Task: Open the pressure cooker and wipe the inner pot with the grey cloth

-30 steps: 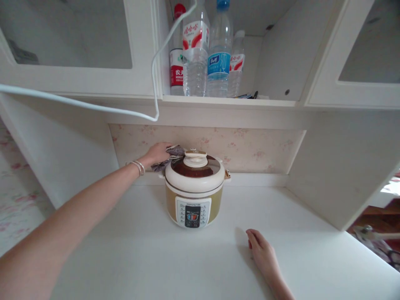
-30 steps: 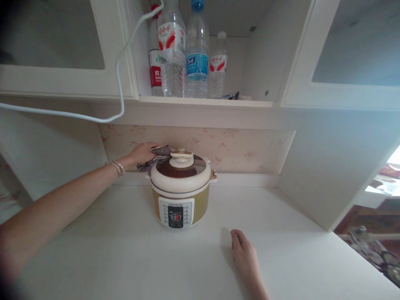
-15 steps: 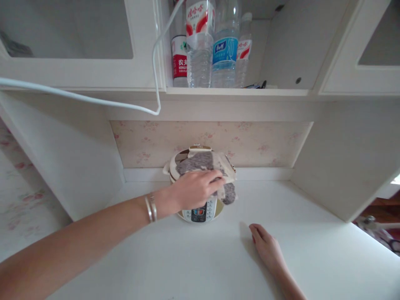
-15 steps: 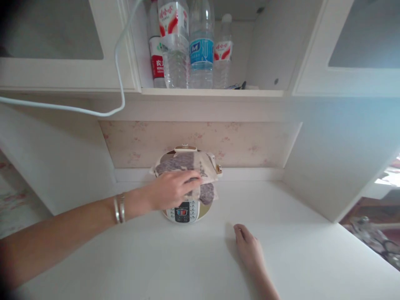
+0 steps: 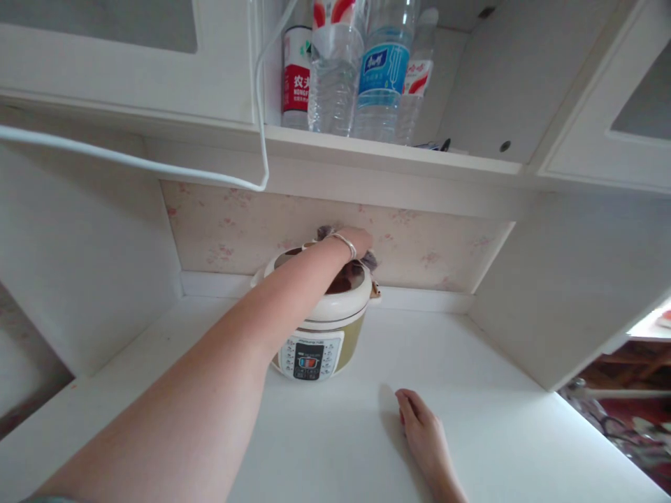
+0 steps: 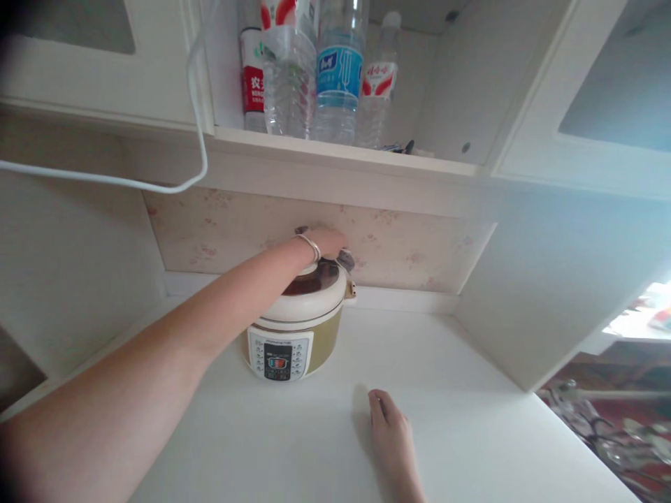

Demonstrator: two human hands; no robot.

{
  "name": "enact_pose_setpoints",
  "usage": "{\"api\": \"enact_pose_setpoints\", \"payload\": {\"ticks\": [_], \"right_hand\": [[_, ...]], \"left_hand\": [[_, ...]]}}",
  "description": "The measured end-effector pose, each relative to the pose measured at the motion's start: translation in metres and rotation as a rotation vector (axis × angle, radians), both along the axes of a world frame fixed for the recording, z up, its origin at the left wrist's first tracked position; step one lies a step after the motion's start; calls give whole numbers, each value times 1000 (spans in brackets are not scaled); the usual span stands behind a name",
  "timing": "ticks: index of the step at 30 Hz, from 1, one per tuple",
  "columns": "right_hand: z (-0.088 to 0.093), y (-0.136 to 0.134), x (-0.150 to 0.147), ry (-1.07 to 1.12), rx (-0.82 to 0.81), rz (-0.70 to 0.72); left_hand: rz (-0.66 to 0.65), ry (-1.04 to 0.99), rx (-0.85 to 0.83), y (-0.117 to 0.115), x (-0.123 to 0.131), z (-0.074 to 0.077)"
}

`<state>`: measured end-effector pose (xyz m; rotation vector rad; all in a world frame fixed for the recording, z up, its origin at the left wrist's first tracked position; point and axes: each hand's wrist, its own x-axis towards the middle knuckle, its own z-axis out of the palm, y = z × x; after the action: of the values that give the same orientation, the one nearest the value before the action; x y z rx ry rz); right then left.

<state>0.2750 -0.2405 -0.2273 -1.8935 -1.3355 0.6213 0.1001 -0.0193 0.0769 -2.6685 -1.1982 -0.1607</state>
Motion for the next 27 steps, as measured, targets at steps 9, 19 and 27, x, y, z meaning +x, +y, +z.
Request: {"api": "enact_pose_setpoints", "payload": {"ticks": [9, 19, 27], "right_hand": [[-4, 6, 4, 4, -10, 18], [0, 6, 1, -77, -47, 28], [-4, 7, -3, -74, -48, 29]], "left_hand": [[183, -228, -125, 38, -110, 22], [169, -425, -275, -32, -218, -22], [48, -450, -92, -124, -211, -40]]}}
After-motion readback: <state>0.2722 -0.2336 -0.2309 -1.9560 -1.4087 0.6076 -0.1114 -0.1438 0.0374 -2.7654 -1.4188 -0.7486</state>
